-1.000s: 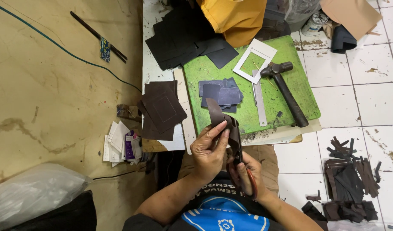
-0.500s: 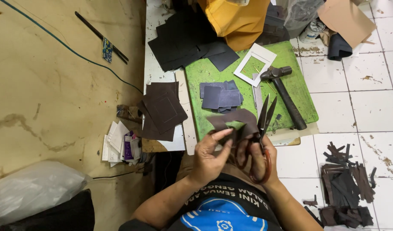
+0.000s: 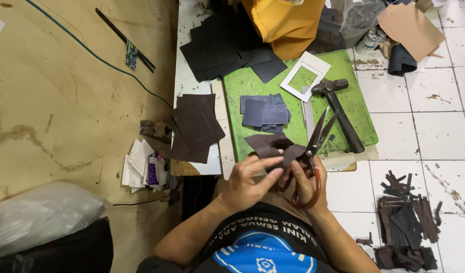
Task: Trimming and cutting small pieces of leather using scissors on a workbench
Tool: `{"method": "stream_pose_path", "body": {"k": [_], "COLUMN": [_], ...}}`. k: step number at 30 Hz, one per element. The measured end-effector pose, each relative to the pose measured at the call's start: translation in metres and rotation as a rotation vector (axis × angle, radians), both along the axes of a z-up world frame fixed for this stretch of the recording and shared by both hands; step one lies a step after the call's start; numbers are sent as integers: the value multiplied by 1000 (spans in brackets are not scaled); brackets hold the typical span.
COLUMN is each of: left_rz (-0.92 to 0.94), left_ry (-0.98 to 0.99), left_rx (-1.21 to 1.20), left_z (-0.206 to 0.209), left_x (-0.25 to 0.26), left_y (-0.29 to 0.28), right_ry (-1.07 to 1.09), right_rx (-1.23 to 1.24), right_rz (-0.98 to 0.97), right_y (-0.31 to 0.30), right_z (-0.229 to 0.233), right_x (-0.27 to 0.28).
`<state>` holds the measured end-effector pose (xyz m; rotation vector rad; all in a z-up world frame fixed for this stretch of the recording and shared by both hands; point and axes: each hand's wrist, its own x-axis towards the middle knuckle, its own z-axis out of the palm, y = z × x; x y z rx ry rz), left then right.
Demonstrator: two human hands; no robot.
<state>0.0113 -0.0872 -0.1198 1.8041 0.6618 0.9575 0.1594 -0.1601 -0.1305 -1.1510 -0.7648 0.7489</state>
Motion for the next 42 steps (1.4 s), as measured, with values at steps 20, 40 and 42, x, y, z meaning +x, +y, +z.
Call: {"method": "stream_pose_path", "body": {"k": [20,40,42], "left_rz": [-283,-182,-228], "left_ry": [56,7,68], "left_rx": [-432,-238,-166], "left_z": [57,59,75], "left_x": [-8,-11,-16], "left_y": [61,80,74], "right_ry": [-44,-108,-213], "right_rx": [-7,-29,-36], "right_rz": [-128,484,564], "right_y": [-9,-62,-64], "right_z": [-40,-29,-15], "right_x": [34,22,16]}}
